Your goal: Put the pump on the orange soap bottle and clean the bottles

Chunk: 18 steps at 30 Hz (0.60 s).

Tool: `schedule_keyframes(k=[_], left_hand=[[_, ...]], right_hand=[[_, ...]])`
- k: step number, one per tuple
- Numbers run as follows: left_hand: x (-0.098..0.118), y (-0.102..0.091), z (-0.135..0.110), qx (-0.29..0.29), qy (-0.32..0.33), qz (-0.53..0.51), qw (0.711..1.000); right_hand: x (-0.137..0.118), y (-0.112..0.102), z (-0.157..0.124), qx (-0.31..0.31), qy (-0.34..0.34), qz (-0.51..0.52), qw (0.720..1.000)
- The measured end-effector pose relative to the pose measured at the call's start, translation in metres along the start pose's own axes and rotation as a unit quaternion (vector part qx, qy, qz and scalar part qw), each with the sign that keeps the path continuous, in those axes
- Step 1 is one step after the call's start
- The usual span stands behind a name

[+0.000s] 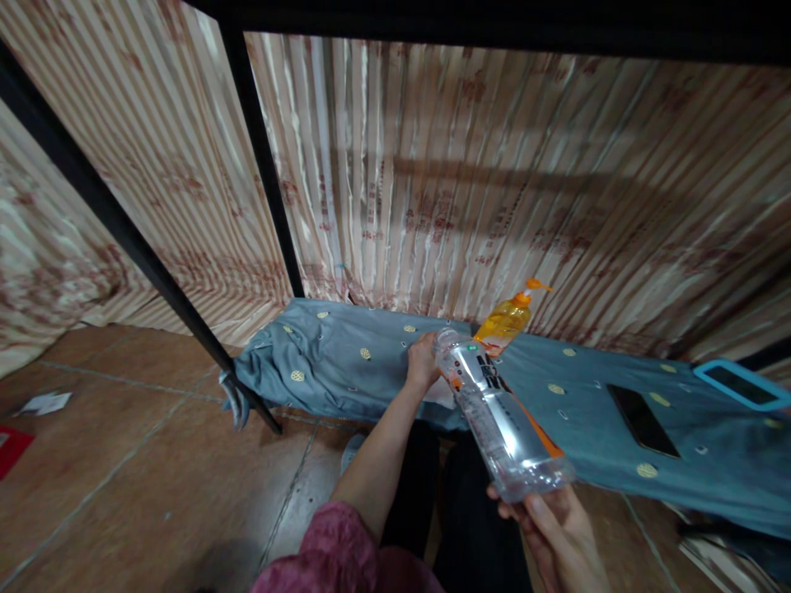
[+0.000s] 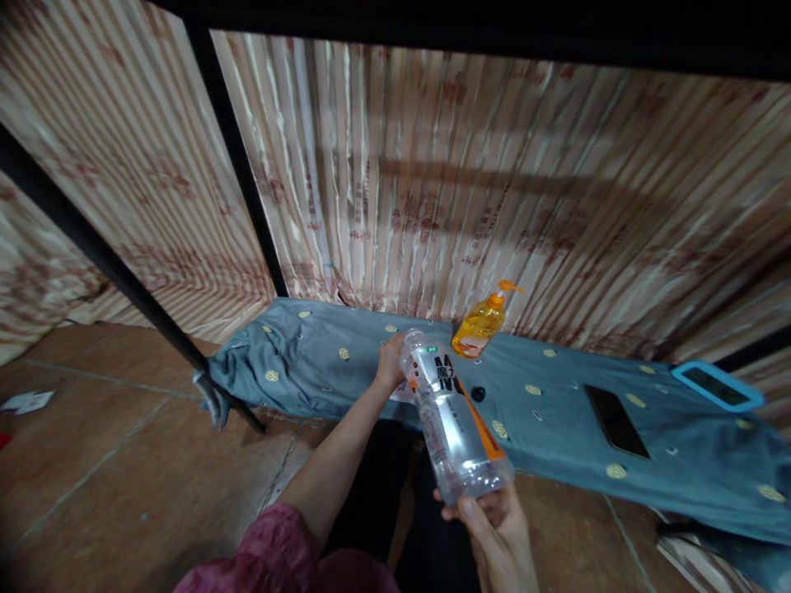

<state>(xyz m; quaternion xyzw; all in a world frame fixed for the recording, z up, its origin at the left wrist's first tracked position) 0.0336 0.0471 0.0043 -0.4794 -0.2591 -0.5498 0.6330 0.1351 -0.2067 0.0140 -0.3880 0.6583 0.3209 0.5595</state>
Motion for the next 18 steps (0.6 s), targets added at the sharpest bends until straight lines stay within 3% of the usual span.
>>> schedule_keyframes(k=[18], left_hand=[[-0.0007, 0.0, 0.0, 0.01, 0.01, -0.018, 1.0]], right_hand=[[0.0015, 0.0001, 0.001, 0.01, -0.007, 0.011, 1.0]])
Point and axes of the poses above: each hand's wrist, its own z-axis towards the middle knuckle, its own y-axis out of the palm, x = y × z, the point moved 5 cm from there along z, towards the middle knuckle, and after that the axes turned 15 degrees about -z, right-handed, at the moved point
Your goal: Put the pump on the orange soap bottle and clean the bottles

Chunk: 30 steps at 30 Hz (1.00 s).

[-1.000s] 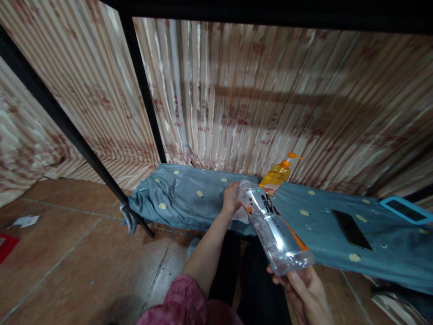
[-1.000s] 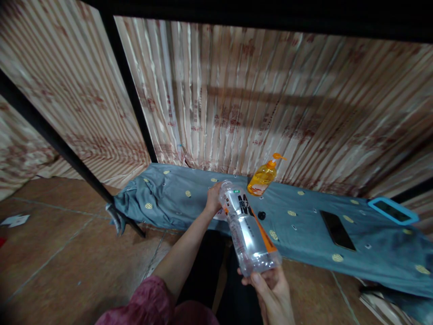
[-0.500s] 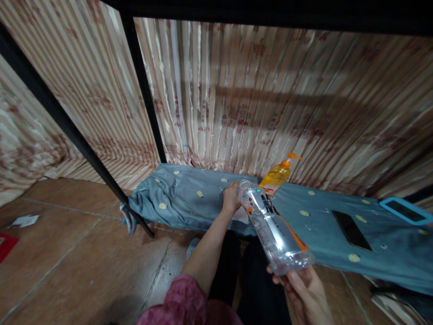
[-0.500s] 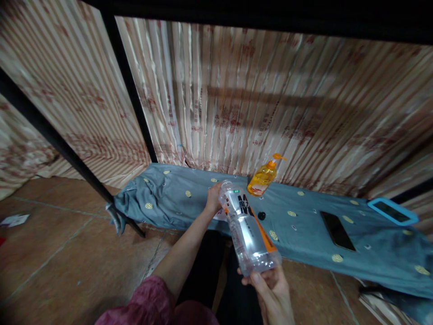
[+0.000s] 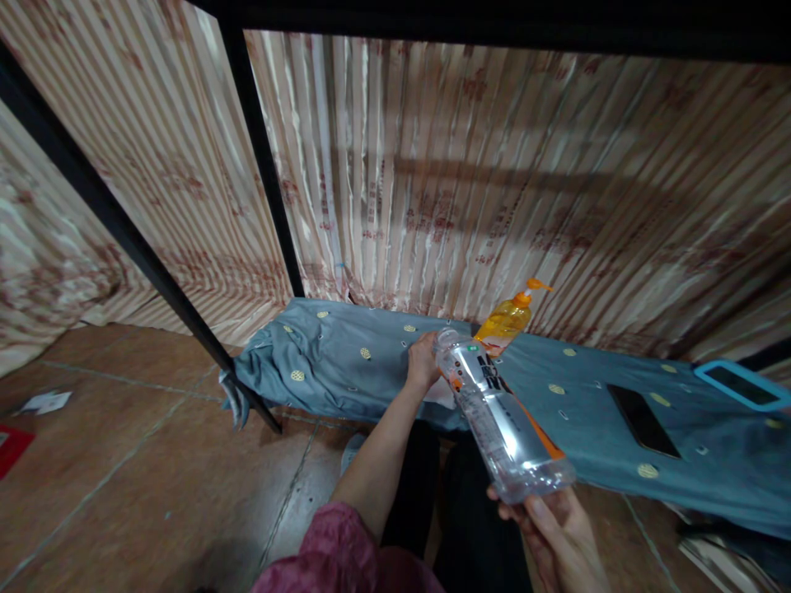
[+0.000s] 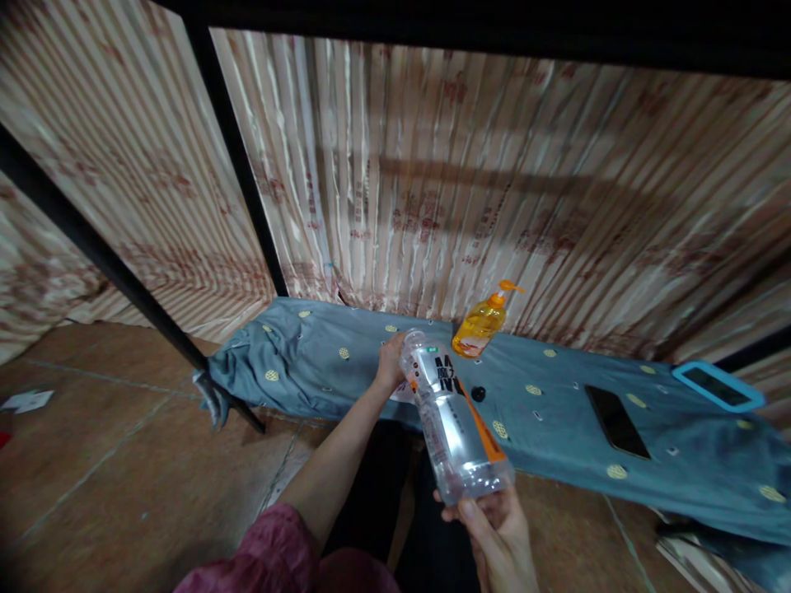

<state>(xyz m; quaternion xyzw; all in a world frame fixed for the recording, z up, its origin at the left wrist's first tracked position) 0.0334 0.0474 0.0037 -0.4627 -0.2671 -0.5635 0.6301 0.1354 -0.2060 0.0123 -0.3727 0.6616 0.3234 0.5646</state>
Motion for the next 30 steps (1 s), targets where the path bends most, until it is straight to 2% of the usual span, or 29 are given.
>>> schedule_keyframes(k=[30], left_hand=[[-0.0005, 0.0004, 0.0006, -0.005, -0.001, 0.001, 1.0]], right_hand=[[0.0032, 0.0009, 0.0001, -0.007, 0.004, 0.005, 1.0]])
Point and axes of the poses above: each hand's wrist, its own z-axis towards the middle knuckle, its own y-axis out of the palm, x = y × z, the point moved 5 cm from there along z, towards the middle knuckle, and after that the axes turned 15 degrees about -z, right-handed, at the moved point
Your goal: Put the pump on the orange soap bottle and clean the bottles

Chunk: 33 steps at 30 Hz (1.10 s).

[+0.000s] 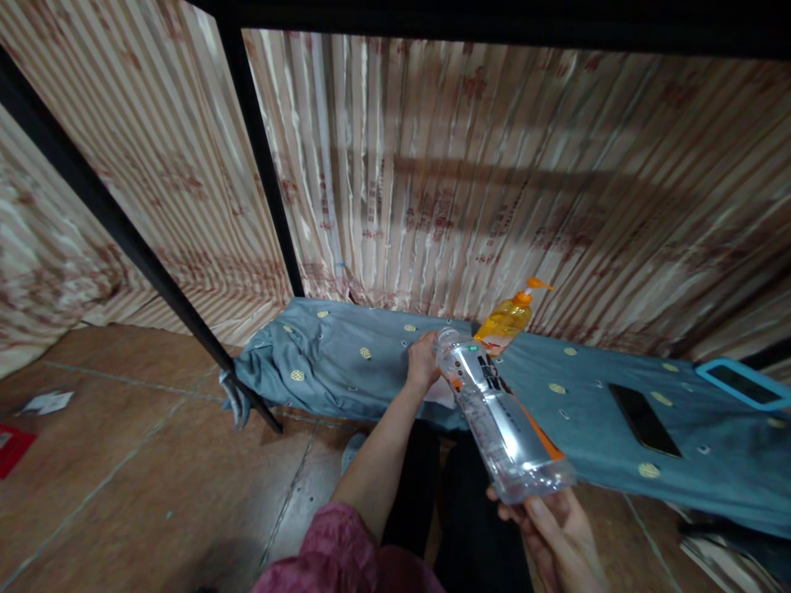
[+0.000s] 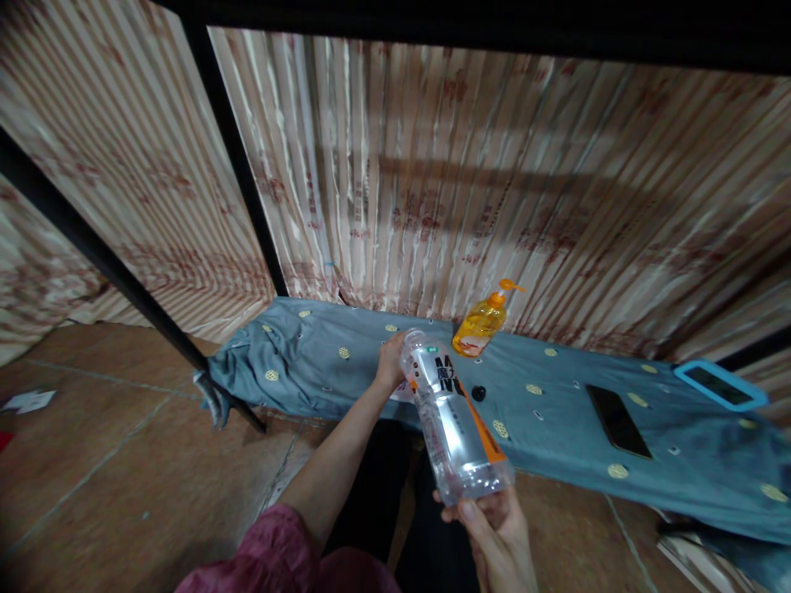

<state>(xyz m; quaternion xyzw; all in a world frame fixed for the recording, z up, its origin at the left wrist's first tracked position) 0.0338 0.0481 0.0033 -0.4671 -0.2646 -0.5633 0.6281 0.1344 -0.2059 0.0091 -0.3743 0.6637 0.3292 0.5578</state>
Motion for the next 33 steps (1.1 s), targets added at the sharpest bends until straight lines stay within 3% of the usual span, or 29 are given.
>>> schedule_keyframes(k=[33], left_hand=[[-0.0001, -0.0002, -0.0003, 0.008, 0.008, -0.004, 1.0]], right_hand=[[0.0016, 0.0, -0.0007, -0.001, 0.004, -0.003, 1.0]])
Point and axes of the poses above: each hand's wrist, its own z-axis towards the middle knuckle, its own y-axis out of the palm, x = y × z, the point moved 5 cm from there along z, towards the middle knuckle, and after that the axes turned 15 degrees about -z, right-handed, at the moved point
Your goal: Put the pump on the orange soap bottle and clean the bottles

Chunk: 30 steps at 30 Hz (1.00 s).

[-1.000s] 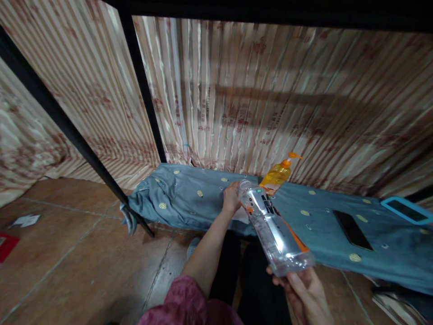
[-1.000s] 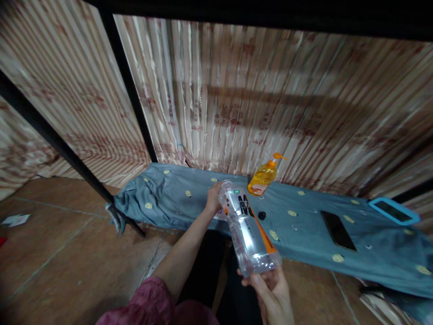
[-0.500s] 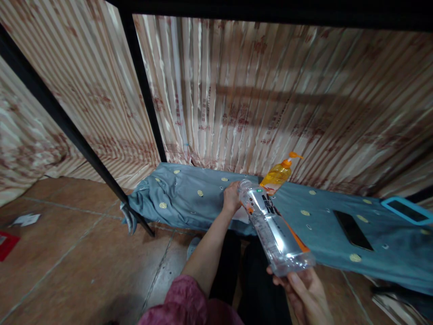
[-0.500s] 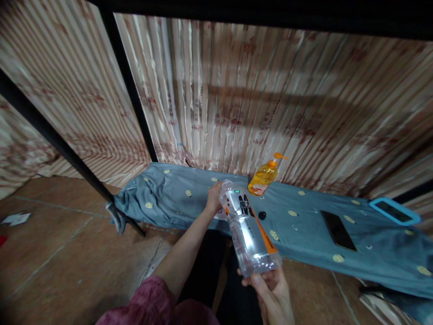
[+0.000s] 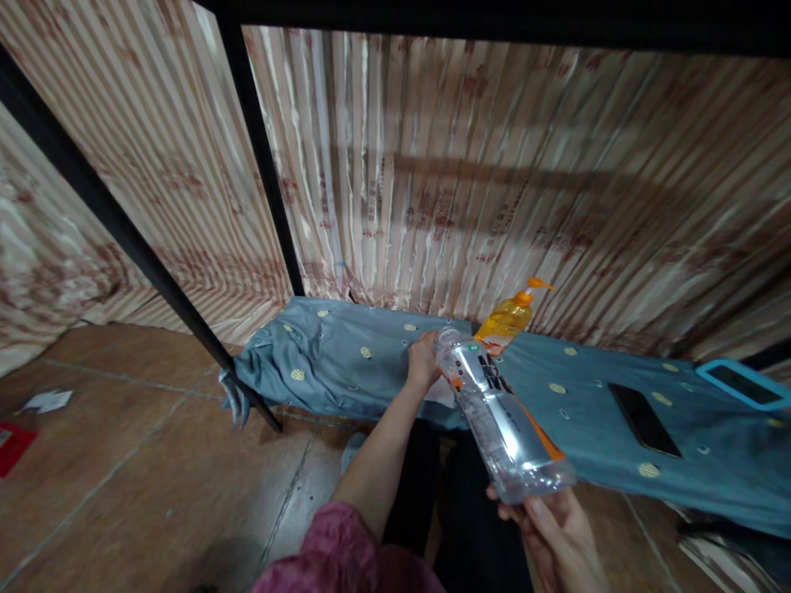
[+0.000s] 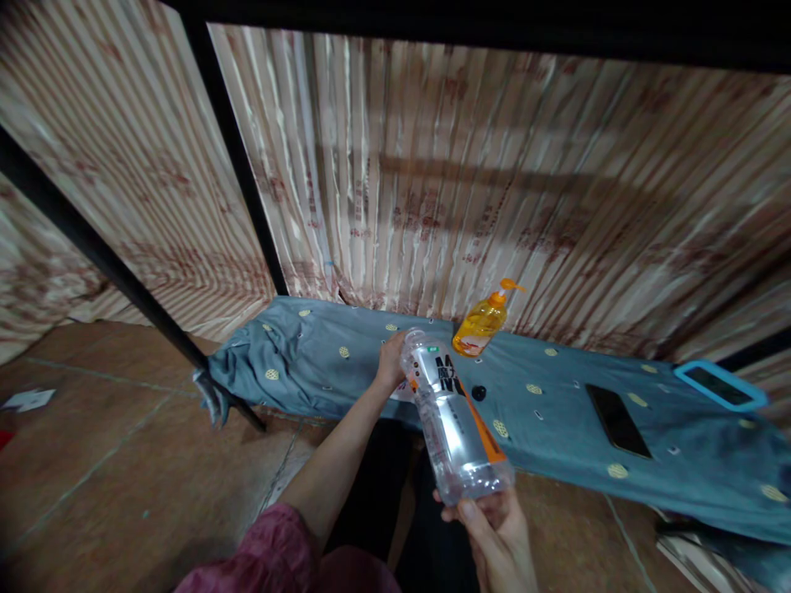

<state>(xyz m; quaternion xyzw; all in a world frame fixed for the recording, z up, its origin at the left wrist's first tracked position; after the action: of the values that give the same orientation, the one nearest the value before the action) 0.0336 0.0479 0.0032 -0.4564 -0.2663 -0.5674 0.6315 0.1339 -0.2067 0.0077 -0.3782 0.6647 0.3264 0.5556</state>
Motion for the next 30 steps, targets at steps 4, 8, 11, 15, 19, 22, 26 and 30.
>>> schedule_keyframes(k=[4, 8, 11, 15, 19, 22, 26, 30], left_hand=[[0.0006, -0.0005, 0.0002, -0.001, -0.006, 0.002, 1.0], [0.0015, -0.0007, 0.0003, -0.004, -0.008, 0.001, 1.0], [0.0015, -0.0008, 0.0001, -0.004, -0.01, -0.004, 1.0], [0.0005, -0.0011, -0.0001, -0.001, -0.018, -0.004, 1.0], [0.0006, -0.0008, 0.0002, -0.004, -0.016, 0.001, 1.0], [0.0005, -0.0008, 0.0003, -0.004, -0.019, 0.008, 1.0], [0.0006, -0.0008, 0.0003, -0.005, -0.019, 0.01, 1.0], [-0.0003, -0.0004, 0.0004, -0.007, -0.019, 0.014, 1.0]], right_hand=[[0.0, 0.0004, 0.0002, -0.003, -0.001, 0.001, 1.0], [-0.0011, 0.001, 0.0, -0.007, 0.001, 0.002, 1.0], [-0.0022, 0.0007, -0.0002, -0.003, -0.001, 0.0, 1.0], [-0.003, 0.0008, -0.0001, -0.002, -0.005, -0.004, 1.0], [-0.0032, 0.0009, -0.0003, 0.002, -0.002, -0.001, 1.0], [-0.0031, 0.0004, -0.0005, 0.006, -0.003, -0.002, 1.0], [-0.0021, 0.0003, 0.0, 0.001, -0.007, 0.0, 1.0], [-0.0018, 0.001, 0.0007, -0.003, -0.003, 0.004, 1.0]])
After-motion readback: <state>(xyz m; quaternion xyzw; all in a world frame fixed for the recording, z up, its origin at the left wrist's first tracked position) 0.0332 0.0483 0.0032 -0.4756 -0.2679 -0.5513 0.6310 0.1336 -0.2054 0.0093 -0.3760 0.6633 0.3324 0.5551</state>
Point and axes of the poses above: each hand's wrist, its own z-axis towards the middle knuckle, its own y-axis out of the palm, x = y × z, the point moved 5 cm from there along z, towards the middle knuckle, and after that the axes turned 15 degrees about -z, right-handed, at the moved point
